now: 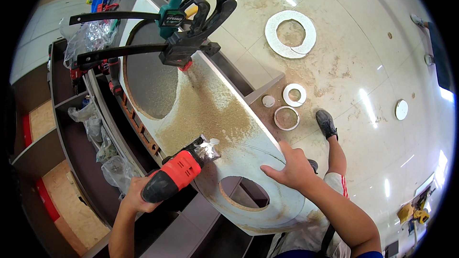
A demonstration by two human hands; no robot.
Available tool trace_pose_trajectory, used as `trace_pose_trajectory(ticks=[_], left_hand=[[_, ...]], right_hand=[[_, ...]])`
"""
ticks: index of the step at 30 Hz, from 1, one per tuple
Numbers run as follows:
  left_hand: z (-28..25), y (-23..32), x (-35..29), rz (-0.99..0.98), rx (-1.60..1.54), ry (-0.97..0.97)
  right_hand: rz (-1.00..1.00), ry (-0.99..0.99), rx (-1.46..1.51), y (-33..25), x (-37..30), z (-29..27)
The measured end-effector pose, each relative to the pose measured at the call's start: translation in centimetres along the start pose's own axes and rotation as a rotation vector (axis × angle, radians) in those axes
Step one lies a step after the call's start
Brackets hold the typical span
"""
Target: The person uses a red oscillating multi-tool to cut along a marked circular line on a large white board. The person holds the board steady with one hand while guiding the tool with the other, producing sawdust as the cut progresses.
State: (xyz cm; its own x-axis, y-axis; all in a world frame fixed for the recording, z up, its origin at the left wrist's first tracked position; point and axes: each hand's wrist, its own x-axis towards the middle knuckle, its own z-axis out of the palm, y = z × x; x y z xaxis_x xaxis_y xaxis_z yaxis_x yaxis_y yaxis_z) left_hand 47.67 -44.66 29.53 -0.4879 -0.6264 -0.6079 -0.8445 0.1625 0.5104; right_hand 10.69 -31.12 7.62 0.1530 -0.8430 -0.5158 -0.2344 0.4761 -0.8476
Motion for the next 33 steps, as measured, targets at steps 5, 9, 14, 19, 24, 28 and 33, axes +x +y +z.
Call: trace_pose_trajectory(ticks=[5,9,14,19,24,28,33], left_hand=[[-0.2,0.5,0.4,0.004,0.004,-0.006],[-0.4,1.0,0.8,0.005,0.011,-0.018],[-0.4,0.8,0.7,-0.001,0.011,-0.029],[-0.5,1.0,1.0,0.009,0.020,-0.023],[-0.6,1.0,1.2,0.015,0.027,-0.038],[-0.7,1.1,1.2,0.014,0.033,-0.042],[-0.8,1.3,1.5,0.023,0.041,-0.047]], right_hand=[[0.000,-0.006,-0.024,0.1,0.0,0.0],[0.009,-0.014,-0.028,0.0,0.0,-0.1],[0.000,-0.010,-0.057,-0.2,0.1,-0.2],[0.067,-0.041,-0.011,-0.4,0.1,-0.2],[-0.010,-0.014,0.020,-0.1,0.2,-0.1],[-0.022,-0.003,0.012,-0.5,0.2,-0.2],[-0.015,-0.007,0.009,-0.1,0.2,-0.1]])
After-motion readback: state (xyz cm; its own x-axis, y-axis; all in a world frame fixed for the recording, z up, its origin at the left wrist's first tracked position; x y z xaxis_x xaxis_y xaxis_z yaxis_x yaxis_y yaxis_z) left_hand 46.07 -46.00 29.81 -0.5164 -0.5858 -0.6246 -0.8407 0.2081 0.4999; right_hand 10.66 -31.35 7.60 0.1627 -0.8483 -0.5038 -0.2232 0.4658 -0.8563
